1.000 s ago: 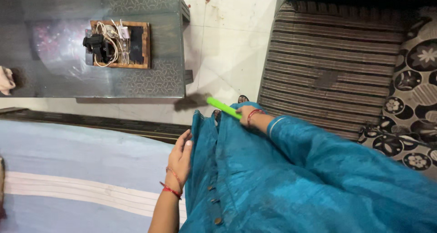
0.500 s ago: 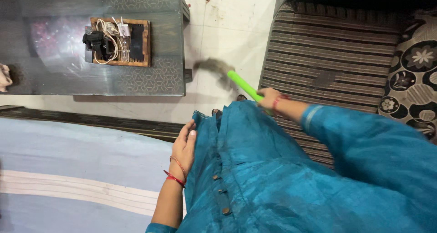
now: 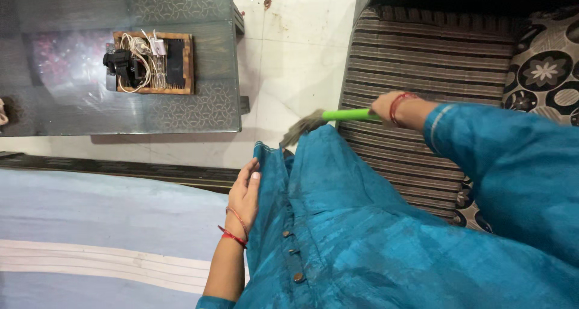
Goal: The person sweeps the floor with a broom, moving debris and dust from under a table and around a bed.
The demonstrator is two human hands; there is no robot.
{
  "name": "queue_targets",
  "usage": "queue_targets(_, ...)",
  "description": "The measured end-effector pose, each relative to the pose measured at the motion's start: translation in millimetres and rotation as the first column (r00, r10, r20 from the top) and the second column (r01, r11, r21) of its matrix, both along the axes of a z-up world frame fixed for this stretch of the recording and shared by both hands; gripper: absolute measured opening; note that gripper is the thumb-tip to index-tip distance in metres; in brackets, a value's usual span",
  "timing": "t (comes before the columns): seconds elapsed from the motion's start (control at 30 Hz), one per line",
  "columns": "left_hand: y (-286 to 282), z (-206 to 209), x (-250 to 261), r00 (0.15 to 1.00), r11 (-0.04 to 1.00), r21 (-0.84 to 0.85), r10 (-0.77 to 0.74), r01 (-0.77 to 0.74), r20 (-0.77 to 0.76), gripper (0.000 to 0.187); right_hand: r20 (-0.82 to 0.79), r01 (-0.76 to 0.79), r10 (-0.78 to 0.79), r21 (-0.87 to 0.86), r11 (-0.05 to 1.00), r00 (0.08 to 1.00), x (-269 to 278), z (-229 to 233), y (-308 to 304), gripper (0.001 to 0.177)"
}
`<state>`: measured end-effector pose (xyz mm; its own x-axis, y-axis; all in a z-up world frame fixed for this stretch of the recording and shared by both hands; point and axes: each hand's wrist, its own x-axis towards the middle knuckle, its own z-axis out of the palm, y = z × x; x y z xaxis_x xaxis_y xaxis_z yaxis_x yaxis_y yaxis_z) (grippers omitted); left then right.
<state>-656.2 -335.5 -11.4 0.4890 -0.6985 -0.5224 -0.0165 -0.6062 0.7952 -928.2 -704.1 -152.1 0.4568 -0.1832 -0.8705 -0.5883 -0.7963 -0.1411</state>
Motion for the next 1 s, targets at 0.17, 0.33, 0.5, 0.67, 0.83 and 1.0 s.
queue_targets(0.17, 16, -3, 4, 0.997, 0.997, -0.052, 0.050, -0.054, -0.065, 0.049, 0.012, 0.049, -0.048, -0.206, 0.977, 0.999, 27, -13, -38, 0.031)
queue_targets(0.33, 11, -4, 0, 1.000, 0.998, -0.052, 0.022, -0.023, -0.005, 0.048, 0.158, 0.196, -0.160, -0.246, 0.949, 0.974, 46, -1, -34, 0.032)
queue_targets(0.5, -12, 1, 0, 1.000, 1.000, -0.016, -0.021, 0.022, 0.008, 0.048, 0.109, 0.260, -0.243, -0.184, 0.948, 0.964, 39, 82, -37, 0.063)
queue_targets(0.67, -27, 5, -2, 0.998, 0.996, -0.074, -0.051, 0.048, -0.035, 0.047, 0.000, -0.007, 0.007, -0.129, 0.992, 1.000, 34, 114, -41, 0.068)
queue_targets(0.83, -17, 0, 10, 0.997, 0.995, -0.067, -0.077, 0.077, 0.001, 0.049, 0.018, -0.203, 0.206, -0.102, 0.974, 0.978, 39, 59, -18, 0.040)
queue_targets(1.0, -2, -12, 28, 0.996, 0.994, -0.081, -0.076, 0.072, -0.046, 0.051, 0.028, -0.101, 0.108, -0.177, 0.979, 0.994, 55, -6, -19, 0.029)
